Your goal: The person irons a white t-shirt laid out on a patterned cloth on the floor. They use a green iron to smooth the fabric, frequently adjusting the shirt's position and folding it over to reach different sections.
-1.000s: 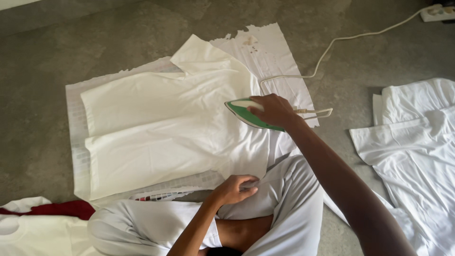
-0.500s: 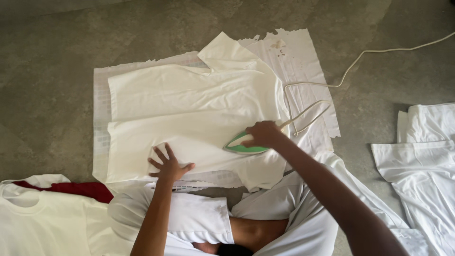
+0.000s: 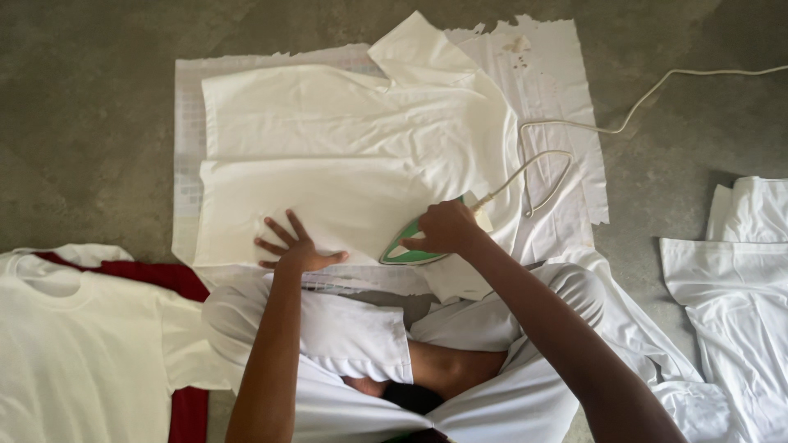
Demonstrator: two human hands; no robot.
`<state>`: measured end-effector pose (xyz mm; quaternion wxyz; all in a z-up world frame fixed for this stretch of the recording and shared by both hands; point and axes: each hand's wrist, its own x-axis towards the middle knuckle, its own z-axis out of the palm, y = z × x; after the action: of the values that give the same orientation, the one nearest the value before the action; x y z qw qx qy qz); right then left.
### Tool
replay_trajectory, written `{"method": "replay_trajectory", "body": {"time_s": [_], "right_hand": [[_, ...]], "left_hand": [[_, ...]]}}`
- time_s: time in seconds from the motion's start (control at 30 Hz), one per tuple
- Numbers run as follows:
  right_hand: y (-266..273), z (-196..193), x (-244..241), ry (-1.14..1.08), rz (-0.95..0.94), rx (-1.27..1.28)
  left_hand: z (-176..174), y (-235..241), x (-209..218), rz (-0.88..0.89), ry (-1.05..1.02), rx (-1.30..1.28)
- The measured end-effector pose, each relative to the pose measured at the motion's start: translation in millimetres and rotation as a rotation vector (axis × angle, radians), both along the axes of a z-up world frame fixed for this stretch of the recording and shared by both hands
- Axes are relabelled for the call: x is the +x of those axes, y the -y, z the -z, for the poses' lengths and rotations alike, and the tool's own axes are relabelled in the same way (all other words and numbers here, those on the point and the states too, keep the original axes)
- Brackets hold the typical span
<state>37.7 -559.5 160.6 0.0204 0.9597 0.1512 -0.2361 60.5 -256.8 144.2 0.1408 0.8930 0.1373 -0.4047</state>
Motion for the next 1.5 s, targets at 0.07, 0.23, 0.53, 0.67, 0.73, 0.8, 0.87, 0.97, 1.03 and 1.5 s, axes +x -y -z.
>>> {"method": "replay_trajectory", "body": {"time_s": [0.07, 0.23, 0.53, 0.67, 0.73, 0.8, 0.87, 0.97, 1.03, 1.5], "right_hand": [[-10.4, 3.1, 2.2, -0.002, -0.030, -0.006], [7.6, 3.3, 2.7, 0.028, -0.045, -0.022], [146.6, 10.1, 32.8, 0.024, 0.228, -0.291], [153.6, 23.3, 55.2, -0.019, 0.405, -0.256], [139.5, 29.5, 41.1, -0.041, 0.445, -0.196], [108.1, 15.1, 30.8, -0.108, 0.337, -0.177], [87.7, 9.9, 21.1, -0.111, 0.284, -0.197], [55.4, 3.7, 4.7, -0.101, 0.201, -0.217], [44.3, 0.0, -2.4, -0.095, 0.175, -0.218], [85.5, 12.6, 54.9, 0.057, 0.716, -0.016]], "left_hand": [[5.8, -2.1, -0.6, -0.012, 0.009, -0.002], [20.6, -9.1, -2.1, -0.025, 0.033, -0.015], [39.6, -12.5, 2.0, -0.047, 0.039, -0.029], [50.6, -12.2, 8.2, -0.065, 0.051, -0.049], [58.1, -12.8, 0.8, -0.066, 0.037, -0.041], [56.6, -12.8, 4.7, -0.063, 0.043, -0.027], [48.8, -10.8, 4.3, -0.070, 0.040, -0.040], [51.4, -12.3, 2.7, -0.074, 0.048, -0.038], [53.2, -11.0, 2.6, -0.067, 0.050, -0.021], [55.1, -10.7, 3.0, -0.053, 0.064, -0.009]]}}
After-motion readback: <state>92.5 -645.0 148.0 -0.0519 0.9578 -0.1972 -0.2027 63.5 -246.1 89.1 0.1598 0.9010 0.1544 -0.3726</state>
